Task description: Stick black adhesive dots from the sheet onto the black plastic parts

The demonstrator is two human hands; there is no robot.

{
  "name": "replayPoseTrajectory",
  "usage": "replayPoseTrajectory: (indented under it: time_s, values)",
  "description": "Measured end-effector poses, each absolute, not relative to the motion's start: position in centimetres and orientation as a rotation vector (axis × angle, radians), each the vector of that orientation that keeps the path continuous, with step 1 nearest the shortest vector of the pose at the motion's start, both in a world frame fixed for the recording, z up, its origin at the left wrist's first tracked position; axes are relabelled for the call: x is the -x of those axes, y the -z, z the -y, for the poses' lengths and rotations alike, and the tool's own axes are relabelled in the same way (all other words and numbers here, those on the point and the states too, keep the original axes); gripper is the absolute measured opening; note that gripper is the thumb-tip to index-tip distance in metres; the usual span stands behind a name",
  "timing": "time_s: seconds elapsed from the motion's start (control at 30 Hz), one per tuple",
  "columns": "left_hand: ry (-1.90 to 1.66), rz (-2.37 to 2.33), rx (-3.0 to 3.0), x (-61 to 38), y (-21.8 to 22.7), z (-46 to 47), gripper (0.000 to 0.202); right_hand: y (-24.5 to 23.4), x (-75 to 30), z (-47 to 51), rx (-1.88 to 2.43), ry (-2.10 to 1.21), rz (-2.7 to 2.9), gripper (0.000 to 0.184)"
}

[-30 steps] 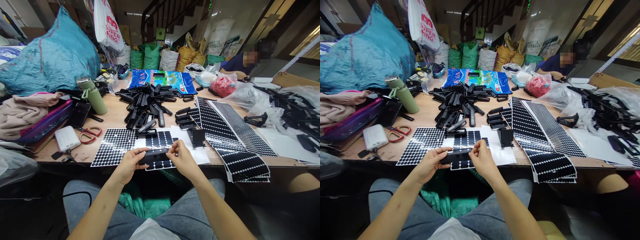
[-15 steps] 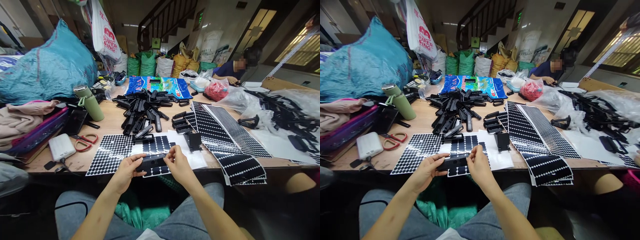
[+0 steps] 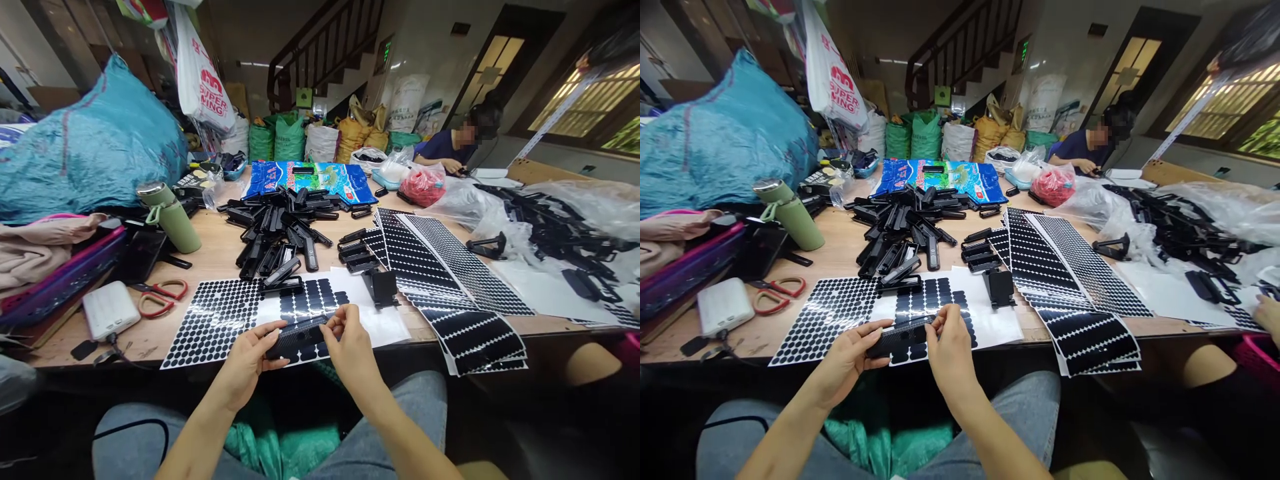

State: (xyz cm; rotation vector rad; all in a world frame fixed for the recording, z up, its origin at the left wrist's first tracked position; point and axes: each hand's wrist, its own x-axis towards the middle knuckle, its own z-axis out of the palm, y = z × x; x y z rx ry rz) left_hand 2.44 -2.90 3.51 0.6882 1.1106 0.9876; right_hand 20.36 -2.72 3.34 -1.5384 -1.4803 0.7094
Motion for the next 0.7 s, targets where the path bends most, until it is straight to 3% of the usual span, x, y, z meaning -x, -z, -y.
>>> replayPoseTrajectory:
  time_s: [0.17, 0.3, 0.4, 0.7]
  values:
    - [-1.005, -1.139, -0.603, -2.5, -3.2, 2.9, 0.028, -2.8, -21.2, 2.8, 1.528, -0.831, 1.213, 0.043]
    - [-1.009, -1.138, -0.585, -2.6, -3.2, 3.0, 0.027, -1.4, -21.8, 2.1, 1.469, -1.201, 1.140, 0.037]
    - [-1.010, -1.125, -0.601, -2.8, -3.2, 3.1, 0.028, -0.7, -21.0, 1.8, 1.419, -1.278, 1.178, 0.036]
    - [-1.101, -1.192, -0.636, -3.2, -2.8, 3.2, 0.029, -2.0, -20.5, 1.9, 1.676, -0.865, 1.305, 0.024]
